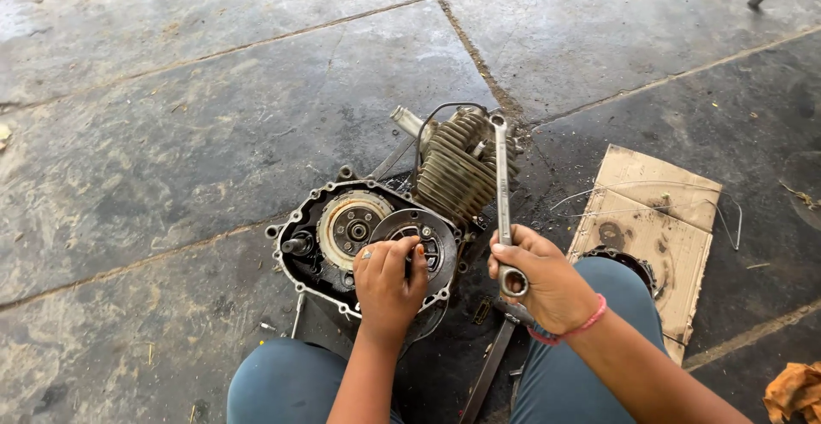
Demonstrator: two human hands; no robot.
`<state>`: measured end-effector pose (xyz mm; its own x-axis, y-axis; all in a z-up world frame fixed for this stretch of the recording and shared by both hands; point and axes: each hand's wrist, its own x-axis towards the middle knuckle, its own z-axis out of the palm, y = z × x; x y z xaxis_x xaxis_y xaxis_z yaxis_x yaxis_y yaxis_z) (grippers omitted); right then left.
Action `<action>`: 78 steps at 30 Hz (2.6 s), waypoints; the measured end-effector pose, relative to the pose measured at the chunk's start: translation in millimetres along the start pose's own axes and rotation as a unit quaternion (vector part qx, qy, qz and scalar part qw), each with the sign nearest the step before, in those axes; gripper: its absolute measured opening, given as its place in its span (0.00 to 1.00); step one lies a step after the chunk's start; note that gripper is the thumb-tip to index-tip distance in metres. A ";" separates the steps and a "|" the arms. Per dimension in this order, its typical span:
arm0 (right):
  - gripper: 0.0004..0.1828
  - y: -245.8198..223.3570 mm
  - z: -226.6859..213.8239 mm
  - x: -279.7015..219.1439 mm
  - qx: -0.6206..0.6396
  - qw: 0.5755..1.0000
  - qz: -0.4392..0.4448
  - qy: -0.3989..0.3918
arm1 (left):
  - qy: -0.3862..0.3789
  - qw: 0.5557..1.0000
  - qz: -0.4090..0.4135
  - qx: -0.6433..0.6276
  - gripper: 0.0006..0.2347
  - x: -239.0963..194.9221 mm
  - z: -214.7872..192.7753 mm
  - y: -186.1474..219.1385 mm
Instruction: The person sits on the floor working on a disassembled motorcycle engine. They use a spanner to loosen and tighten bolts on the cylinder head and crankcase, steady the engine with the other hand, and then handle a spark plug, threading a small component onto it by hand.
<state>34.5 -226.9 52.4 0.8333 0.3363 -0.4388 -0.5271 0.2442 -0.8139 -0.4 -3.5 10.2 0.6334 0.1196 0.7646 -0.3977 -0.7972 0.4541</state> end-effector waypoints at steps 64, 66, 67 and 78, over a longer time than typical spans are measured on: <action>0.22 235.2 -360.6 49.9 -0.547 0.759 0.099 0.339 | -0.049 0.999 -0.021 0.000 0.06 -8.1 8.7 -0.9; 0.22 237.5 -356.3 58.7 -0.512 0.779 0.121 0.342 | -0.038 0.999 -0.019 0.014 0.06 -5.6 9.6 -1.3; 0.22 241.1 -356.9 63.7 -0.511 0.779 0.121 0.342 | -0.039 0.999 -0.018 0.014 0.06 -5.7 10.3 -1.4; 0.19 313.8 -507.4 123.4 -0.535 0.841 0.044 0.066 | -0.030 0.999 -0.009 -0.012 0.06 0.4 6.7 -3.0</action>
<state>56.4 -570.2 -450.3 0.8477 0.1885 -0.4958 -0.1955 -0.7579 -0.6224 5.5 -5.0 6.1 0.6786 0.0978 0.7280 -0.4012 -0.7809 0.4788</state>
